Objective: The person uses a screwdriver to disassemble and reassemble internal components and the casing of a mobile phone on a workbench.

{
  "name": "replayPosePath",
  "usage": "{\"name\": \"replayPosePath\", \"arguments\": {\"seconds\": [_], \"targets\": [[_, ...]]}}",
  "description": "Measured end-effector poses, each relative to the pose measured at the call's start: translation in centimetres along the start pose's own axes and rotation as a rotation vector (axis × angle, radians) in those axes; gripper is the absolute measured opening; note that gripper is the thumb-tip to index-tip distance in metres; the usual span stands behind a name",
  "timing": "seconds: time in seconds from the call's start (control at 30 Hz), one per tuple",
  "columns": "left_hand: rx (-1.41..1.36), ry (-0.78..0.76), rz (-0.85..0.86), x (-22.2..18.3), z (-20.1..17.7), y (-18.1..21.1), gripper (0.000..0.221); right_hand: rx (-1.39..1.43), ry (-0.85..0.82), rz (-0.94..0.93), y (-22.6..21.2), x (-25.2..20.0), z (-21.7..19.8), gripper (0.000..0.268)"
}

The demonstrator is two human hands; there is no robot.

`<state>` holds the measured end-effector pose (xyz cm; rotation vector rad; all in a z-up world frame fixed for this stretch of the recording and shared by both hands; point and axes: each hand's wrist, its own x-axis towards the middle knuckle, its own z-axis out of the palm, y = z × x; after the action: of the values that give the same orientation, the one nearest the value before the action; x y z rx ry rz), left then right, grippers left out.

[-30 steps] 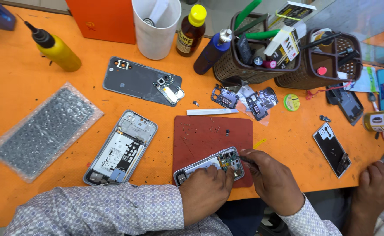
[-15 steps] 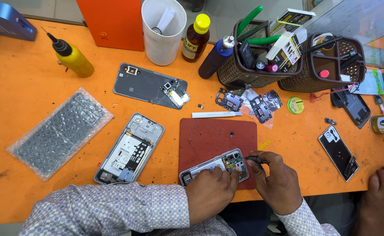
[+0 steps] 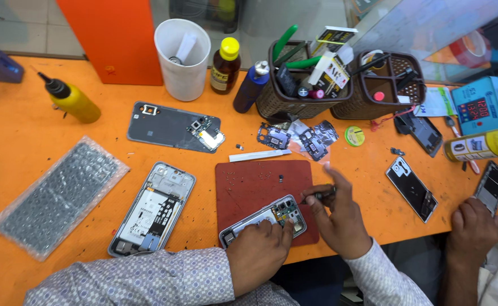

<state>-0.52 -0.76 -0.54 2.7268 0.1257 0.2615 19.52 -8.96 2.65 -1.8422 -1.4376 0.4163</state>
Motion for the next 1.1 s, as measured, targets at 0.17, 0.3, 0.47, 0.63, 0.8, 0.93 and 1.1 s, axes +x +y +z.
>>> {"name": "replayPosePath", "arguments": {"seconds": [0.17,0.3,0.47,0.63,0.8,0.93,1.1], "targets": [[-0.003,-0.073,0.005,0.1,-0.6,0.0,0.065,0.072,0.16,0.275,0.1,2.9,-0.8,0.04],[0.003,-0.13,0.041,0.1,-0.9,0.1,0.07,-0.238,0.137,0.04,1.4,7.7,1.5,0.021],[0.009,-0.166,0.057,0.2,-0.7,0.1,0.067,-0.44,0.015,0.204,2.6,11.8,3.4,0.044],[0.006,-0.181,0.083,0.2,-0.8,-0.1,0.066,-0.52,0.022,0.174,2.4,12.8,4.4,0.058],[-0.024,-0.157,0.072,0.2,-0.4,-0.2,0.064,-0.523,-0.052,0.366,2.0,13.3,4.7,0.052],[-0.022,-0.143,0.065,0.2,-0.5,-0.1,0.064,-0.515,-0.009,0.274,1.7,12.9,4.6,0.054],[0.002,-0.179,0.082,0.2,-0.6,-0.2,0.066,-0.542,-0.036,0.322,1.7,12.7,4.7,0.061]]}}
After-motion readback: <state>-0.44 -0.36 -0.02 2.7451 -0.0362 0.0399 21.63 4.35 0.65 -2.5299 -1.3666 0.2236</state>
